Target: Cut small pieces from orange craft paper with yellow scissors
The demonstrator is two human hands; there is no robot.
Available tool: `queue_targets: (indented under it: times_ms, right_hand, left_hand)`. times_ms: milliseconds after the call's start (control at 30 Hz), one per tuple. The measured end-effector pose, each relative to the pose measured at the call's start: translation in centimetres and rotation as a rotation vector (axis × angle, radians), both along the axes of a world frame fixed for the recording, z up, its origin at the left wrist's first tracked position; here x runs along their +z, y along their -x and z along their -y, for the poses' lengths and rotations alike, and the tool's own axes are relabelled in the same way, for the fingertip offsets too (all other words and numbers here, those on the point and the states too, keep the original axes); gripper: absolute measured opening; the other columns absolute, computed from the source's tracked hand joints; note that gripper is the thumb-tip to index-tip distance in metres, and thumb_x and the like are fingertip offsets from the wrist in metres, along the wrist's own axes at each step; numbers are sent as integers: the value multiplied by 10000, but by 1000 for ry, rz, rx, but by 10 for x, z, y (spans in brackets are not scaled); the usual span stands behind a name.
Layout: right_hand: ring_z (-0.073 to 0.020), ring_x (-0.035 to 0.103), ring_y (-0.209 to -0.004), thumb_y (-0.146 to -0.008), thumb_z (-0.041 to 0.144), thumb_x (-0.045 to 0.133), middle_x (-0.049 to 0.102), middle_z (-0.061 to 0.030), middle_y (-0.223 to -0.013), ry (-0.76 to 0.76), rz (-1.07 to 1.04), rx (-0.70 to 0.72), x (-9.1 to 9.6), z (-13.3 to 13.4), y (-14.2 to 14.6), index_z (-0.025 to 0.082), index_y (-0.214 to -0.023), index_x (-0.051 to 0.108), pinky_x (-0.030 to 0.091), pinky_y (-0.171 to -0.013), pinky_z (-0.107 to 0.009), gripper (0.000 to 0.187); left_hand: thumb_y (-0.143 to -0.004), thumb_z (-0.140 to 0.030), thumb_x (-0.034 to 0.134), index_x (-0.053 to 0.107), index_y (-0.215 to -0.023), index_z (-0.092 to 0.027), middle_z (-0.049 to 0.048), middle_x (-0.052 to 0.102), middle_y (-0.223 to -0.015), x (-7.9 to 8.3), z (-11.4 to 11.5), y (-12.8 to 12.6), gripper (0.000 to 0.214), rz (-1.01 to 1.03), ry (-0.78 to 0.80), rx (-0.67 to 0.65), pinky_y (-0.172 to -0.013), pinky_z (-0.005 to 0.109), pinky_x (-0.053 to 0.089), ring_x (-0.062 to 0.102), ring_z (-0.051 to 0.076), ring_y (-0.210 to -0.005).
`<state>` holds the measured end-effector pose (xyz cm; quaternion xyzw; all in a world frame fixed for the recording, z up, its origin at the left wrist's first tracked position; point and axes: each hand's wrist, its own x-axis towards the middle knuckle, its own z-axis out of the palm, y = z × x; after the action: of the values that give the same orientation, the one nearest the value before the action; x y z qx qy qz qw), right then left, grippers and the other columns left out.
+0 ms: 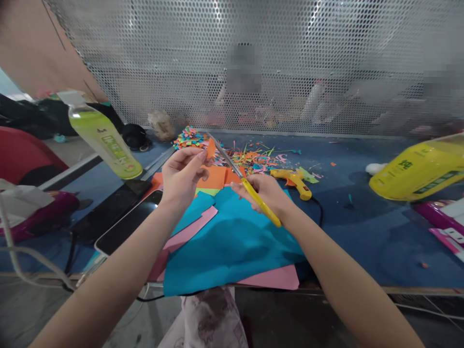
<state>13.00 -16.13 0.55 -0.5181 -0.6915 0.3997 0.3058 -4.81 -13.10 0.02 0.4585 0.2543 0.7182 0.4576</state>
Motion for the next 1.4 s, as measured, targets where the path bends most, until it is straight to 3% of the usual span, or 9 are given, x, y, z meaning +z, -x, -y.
queue_targets:
  times_ms: [700,933,1400]
  right_hand:
    - [-67,390,-336,-781,454,575,368,61,-416,8,119,62,11,5,2,174,-618,511,282,-360,-213,330]
    - [-79,379,-311,-760,477,600,371,85,-424,68,-65,57,-2,-3,-4,192,-691,507,312,-310,-213,307]
    - [-66,355,-304,-728,547,611,336,78,-418,11,-53,42,-1,-2,-2,189,-628,518,278,-313,-212,383]
  left_hand:
    - [-654,-296,763,655,-722,-197,-33,620,-589,4,-5,12,162,31,-71,188,-410,173,410,544,54,-473]
    - [-639,-269,769,662,-731,-168,8,650,-641,0,-3,6,173,-49,-78,70,-385,172,414,596,90,-556]
    - [-602,-294,784,657,-715,-160,12,658,-632,-4,2,-3,217,-90,-4,-41,-359,178,414,595,96,-527]
